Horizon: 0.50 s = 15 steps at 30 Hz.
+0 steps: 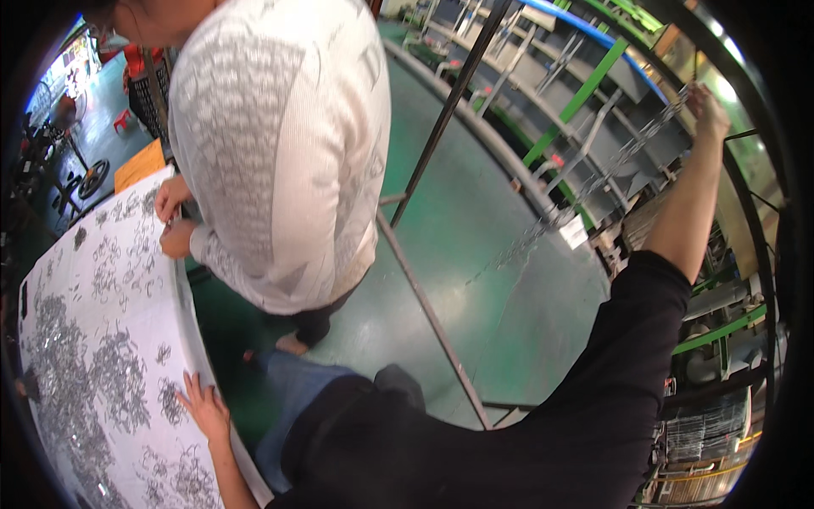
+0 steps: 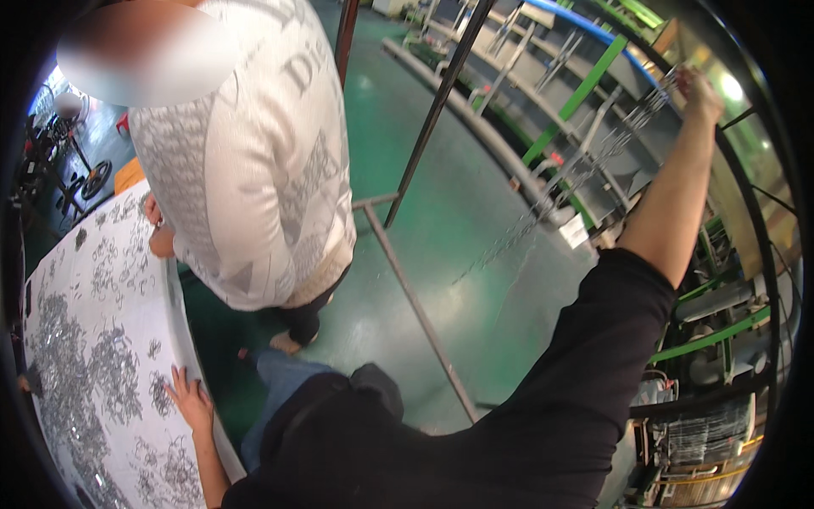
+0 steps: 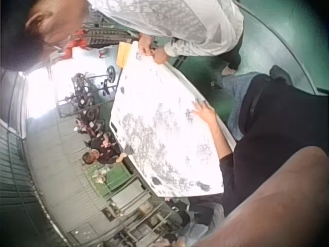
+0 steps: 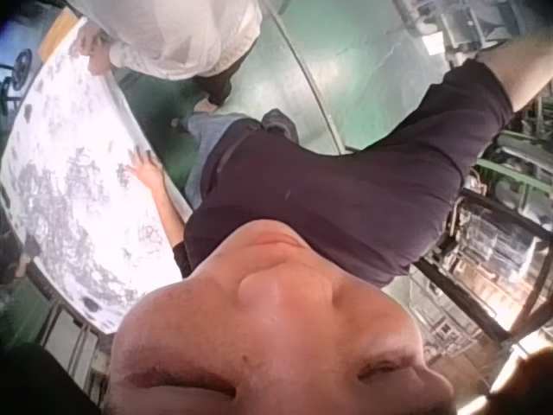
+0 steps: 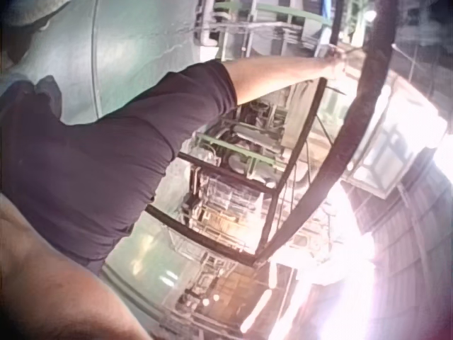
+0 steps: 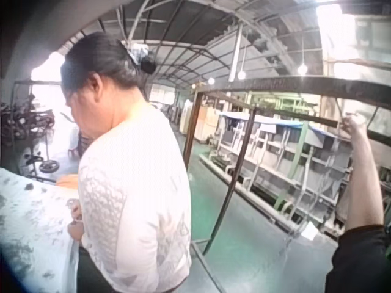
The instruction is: The person sorts small metal paperclips on a large white sheet, picking them up and placing them into small piles. Another person works alongside at the same table, also handling paperclips. The camera wearer occasionally reaches toward a nearby metal rack.
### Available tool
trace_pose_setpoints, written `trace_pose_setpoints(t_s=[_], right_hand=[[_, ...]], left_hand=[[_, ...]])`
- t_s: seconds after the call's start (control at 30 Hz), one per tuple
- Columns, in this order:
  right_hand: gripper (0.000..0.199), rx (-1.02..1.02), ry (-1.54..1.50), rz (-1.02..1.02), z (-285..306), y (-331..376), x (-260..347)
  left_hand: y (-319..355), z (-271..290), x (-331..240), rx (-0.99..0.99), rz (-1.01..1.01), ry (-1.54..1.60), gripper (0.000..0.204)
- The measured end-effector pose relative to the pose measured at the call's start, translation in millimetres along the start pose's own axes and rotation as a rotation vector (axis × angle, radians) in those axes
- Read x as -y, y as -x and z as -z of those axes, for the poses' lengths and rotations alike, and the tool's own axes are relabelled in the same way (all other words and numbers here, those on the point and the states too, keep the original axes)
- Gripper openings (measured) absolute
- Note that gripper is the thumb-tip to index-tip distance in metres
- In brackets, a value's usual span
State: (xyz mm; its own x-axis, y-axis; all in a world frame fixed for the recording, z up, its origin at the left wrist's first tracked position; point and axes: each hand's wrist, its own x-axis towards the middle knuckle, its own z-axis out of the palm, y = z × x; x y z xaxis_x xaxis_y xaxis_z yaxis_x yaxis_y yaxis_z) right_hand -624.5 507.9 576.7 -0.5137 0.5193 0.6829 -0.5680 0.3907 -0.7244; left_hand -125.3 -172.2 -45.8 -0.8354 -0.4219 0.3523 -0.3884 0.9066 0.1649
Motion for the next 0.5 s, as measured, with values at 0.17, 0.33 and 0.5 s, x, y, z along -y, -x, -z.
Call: trace_pose_setpoints(t_s=[0.17, 0.33, 0.5], right_hand=[[0.016, -0.199, -0.013, 0.143, 37, 68, -33], [0.021, -0.181, -0.030, 0.208, 102, 237, -215], [0.012, 0.143, 0.514, -0.640, 126, 493, -395]], left_hand=[[0, 4, 2, 0.042, -0.010, -0.041, 0.016], [-3, 10, -4, 0.053, -0.008, -0.054, 0.017], [-6, 11, -8, 0.085, 0.007, -0.056, 0.019]])
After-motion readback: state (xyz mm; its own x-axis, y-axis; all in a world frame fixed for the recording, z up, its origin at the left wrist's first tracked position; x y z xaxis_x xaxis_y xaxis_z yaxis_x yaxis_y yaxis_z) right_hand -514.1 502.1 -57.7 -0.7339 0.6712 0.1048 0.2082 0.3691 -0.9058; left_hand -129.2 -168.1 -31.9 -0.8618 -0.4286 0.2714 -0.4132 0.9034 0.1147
